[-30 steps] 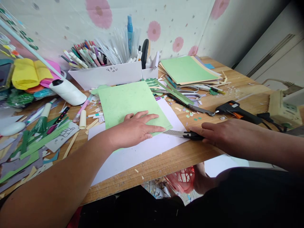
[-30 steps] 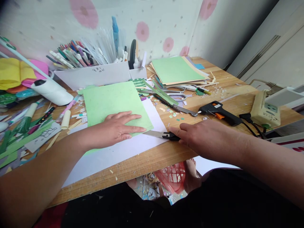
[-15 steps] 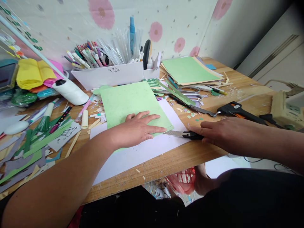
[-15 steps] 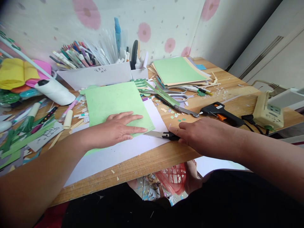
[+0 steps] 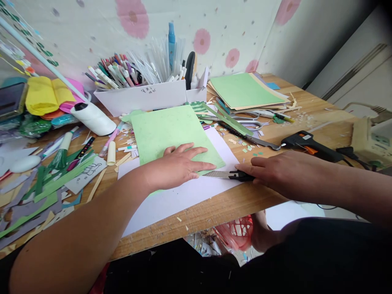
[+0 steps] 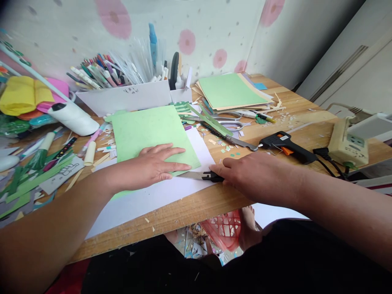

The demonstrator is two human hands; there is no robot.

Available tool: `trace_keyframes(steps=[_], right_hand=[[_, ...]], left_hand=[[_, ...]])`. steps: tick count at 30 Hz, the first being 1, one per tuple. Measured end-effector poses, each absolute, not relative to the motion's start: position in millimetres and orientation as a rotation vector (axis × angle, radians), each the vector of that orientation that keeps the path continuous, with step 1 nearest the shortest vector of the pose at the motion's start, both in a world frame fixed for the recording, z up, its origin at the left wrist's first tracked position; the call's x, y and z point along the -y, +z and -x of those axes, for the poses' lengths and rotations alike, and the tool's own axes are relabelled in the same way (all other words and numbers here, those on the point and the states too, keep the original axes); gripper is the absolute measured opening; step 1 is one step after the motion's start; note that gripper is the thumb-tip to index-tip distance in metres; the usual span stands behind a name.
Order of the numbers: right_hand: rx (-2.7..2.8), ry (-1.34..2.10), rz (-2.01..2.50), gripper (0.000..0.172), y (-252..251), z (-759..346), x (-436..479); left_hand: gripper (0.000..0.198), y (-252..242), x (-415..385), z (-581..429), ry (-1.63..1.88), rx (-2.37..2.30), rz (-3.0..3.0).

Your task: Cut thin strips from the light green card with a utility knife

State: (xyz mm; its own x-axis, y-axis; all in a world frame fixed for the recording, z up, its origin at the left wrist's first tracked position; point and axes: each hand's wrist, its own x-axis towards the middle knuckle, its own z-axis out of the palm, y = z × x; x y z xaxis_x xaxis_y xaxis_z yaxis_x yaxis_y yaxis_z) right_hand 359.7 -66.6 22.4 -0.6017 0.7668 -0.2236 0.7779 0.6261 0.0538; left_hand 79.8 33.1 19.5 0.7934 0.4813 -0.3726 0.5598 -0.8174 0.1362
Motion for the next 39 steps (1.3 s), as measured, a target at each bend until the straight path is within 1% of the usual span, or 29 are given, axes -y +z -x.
trace_keyframes(steps=[4,16,21,25,31,34,39], right_hand=[[-2.613,-0.038,-1.263,0.044,21,-359,67],[-2.571,0.015,-1.298,0.041,27,-346,74],[-2.514,-0.002,-1.315,0.039,32,-338,75],[-2.577,0.027,-1.322,0.044,27,-341,78],[-2.607,0.052,-1.319,0.049,20,-347,79],[-2.655,0.045,-1.295,0.053,22,-347,78],[-2.63,0.006,-1.276,0.051,25,-341,77]], left_hand=[[0.05,20,-34,-79,-0.516,-0.799,-2.723],[0.053,20,-36,-76,-0.566,-0.762,-2.7],[0.057,21,-40,-73,-0.58,-0.692,-2.695],[0.062,22,-48,-61,-0.525,-0.609,-2.643],[0.049,20,-63,-45,-0.479,-0.492,-2.634],[0.05,21,-62,-47,-0.494,-0.521,-2.639],[0.058,27,-56,-54,-0.521,-0.571,-2.64]])
